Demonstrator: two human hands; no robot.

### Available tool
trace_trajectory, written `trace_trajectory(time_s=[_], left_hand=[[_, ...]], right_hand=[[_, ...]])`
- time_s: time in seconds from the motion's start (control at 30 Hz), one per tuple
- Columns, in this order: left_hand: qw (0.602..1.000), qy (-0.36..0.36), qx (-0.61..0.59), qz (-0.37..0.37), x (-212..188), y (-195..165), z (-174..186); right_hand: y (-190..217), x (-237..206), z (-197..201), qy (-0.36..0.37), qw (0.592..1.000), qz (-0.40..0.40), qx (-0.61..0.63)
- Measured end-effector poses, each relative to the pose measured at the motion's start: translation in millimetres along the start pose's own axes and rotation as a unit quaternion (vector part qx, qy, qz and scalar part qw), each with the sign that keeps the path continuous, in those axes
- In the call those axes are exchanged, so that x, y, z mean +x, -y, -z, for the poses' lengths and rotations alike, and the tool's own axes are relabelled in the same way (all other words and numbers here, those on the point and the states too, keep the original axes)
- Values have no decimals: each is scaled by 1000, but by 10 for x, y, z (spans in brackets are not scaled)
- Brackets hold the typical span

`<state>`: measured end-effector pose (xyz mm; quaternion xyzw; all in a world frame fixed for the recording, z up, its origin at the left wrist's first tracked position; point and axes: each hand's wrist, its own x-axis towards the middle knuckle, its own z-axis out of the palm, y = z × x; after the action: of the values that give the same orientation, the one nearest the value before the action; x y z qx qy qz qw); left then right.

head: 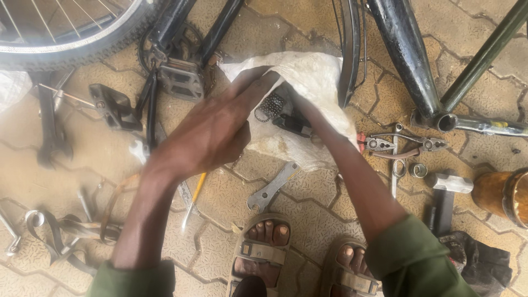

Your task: The person kneels on a paved floor beside an upside-down bicycle frame and cleans small metal parts with a dark rag. They then take grease from an open tin, pack it into a bearing cup, and use a hammer to seat the part into the bicycle frame before wrapping components in a white cloth.

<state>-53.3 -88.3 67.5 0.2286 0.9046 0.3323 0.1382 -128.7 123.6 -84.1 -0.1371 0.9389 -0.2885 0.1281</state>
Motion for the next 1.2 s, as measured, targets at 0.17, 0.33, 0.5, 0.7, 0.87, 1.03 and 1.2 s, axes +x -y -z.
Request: trace_trajectory(time_s=[0.17,0.33,0.5,0.7,0.87,1.03,1.2], left_hand=[[999,10,-30,-9,35,-36,-18],[999,30,-25,19,49,-16,-89],[999,-16,-45,-18,29,71,-120],[998,-7,-54,-6,41,95,-142],[999,-6,-50,-20,74,4,-124],[998,-15,-50,-26,111,-42,-78],[999,-24,-34,-28,91,-29,-87]], right_hand=[[55,-98,128,29,995,-63,66],[209,-292,-46,-140,973,164,-84],[242,-264,-90,-101,977,140,-121],[67,-215,80,120,832,-317,438],[-45,-325,154,174,778,-236,556],[5,-427,200,142,748,-148,631],[62,-455,206,122,740,-174,639]])
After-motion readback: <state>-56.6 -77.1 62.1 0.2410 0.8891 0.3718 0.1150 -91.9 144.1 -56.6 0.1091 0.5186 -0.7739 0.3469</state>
